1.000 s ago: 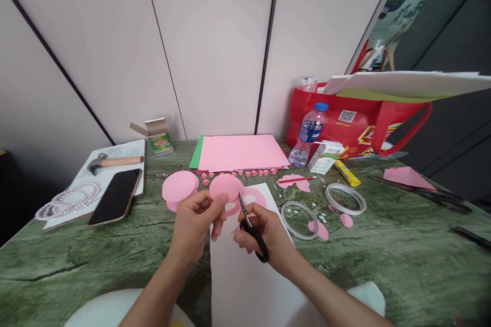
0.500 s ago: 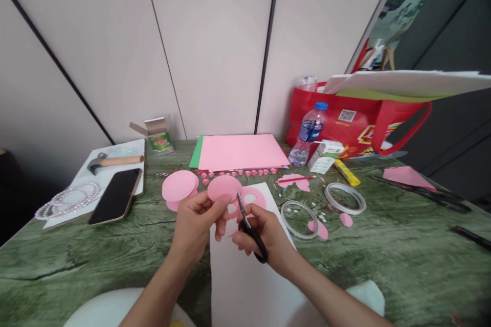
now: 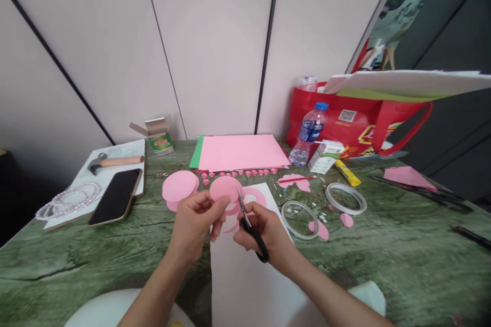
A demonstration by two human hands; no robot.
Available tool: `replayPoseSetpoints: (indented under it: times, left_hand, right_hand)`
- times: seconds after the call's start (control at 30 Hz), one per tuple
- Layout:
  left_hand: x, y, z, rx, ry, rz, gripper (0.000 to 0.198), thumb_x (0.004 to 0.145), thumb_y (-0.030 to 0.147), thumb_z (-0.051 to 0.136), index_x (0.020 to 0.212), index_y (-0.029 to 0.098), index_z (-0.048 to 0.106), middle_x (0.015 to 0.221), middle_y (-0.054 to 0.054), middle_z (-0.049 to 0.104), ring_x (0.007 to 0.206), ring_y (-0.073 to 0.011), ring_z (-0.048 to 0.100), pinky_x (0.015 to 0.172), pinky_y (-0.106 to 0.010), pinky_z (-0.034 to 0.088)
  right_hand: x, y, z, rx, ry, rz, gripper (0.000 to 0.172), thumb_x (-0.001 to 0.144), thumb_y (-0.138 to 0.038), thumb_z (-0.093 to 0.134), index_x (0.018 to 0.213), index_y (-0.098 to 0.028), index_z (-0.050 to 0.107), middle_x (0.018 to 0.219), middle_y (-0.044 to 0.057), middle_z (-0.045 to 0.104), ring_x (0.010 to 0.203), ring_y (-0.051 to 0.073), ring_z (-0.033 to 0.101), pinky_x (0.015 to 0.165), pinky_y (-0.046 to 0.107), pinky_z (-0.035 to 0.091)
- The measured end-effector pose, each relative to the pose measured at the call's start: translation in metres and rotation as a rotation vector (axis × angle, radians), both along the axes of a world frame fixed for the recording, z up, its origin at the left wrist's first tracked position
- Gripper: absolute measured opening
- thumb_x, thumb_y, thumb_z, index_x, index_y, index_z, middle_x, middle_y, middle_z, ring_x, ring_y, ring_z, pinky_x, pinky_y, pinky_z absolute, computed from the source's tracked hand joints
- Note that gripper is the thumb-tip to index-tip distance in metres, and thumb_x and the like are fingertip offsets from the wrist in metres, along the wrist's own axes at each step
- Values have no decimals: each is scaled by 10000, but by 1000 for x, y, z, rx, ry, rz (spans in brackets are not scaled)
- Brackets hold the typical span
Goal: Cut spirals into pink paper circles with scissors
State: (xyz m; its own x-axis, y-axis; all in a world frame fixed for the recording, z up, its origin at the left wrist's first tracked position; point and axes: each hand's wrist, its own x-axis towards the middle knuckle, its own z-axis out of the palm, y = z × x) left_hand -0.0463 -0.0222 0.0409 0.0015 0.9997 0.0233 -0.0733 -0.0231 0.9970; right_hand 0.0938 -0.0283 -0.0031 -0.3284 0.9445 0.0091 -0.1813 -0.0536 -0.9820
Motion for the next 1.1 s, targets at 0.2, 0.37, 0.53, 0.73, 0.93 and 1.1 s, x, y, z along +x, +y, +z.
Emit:
replayPoseSetpoints:
  times: [0.2, 0.37, 0.53, 0.73, 0.93, 1.1]
  left_hand:
    - [1, 0, 0, 20, -40, -3, 225, 695, 258, 622, 542, 131, 516, 421, 64, 498, 263, -16, 364, 264, -130, 258]
    - [2, -1, 1, 37, -57, 15, 249, 694, 248, 627, 523, 131, 489, 426, 64, 507, 261, -14, 367, 264, -128, 259]
    - [1, 0, 1, 37, -64, 9, 238, 698, 248, 627, 534, 132, 498, 429, 65, 507, 264, -16, 373, 267, -130, 265]
    - [2, -2, 2, 26, -96, -21, 233, 705, 268, 620, 551, 136, 505, 453, 48, 530, 289, -37, 410, 278, -147, 295]
    - [4, -1, 4, 6, -3, -63, 229, 692, 275, 630, 547, 124, 539, 438, 43, 524, 283, -31, 408, 278, -139, 285]
    - [1, 0, 1, -10, 113, -65, 251, 687, 279, 627, 517, 129, 518, 391, 53, 486, 269, -34, 389, 263, -140, 283]
  right_hand:
    - [0, -1, 2, -1, -20, 2, 309, 584, -246, 703, 728, -178, 438, 467, -92, 456, 398, 43, 388, 376, 151, 320]
    - [-1, -1, 3, -23, -16, -4, 334, 557, -271, 719, 692, -182, 427, 460, -92, 450, 393, 45, 392, 370, 152, 320]
    - [-1, 0, 0, -24, -34, -11, 299, 571, -254, 699, 705, -182, 441, 479, -83, 465, 392, 51, 400, 358, 157, 335]
    - [-2, -2, 2, -26, -35, -12, 300, 572, -255, 694, 718, -181, 442, 481, -77, 473, 401, 56, 406, 369, 164, 342]
    - [-4, -5, 4, -47, -17, 33, 334, 576, -301, 700, 740, -179, 436, 464, -87, 458, 397, 53, 386, 385, 170, 321]
    - [-1, -4, 3, -5, -1, 61, 356, 575, -284, 727, 777, -170, 456, 518, -87, 455, 452, 47, 387, 446, 174, 310]
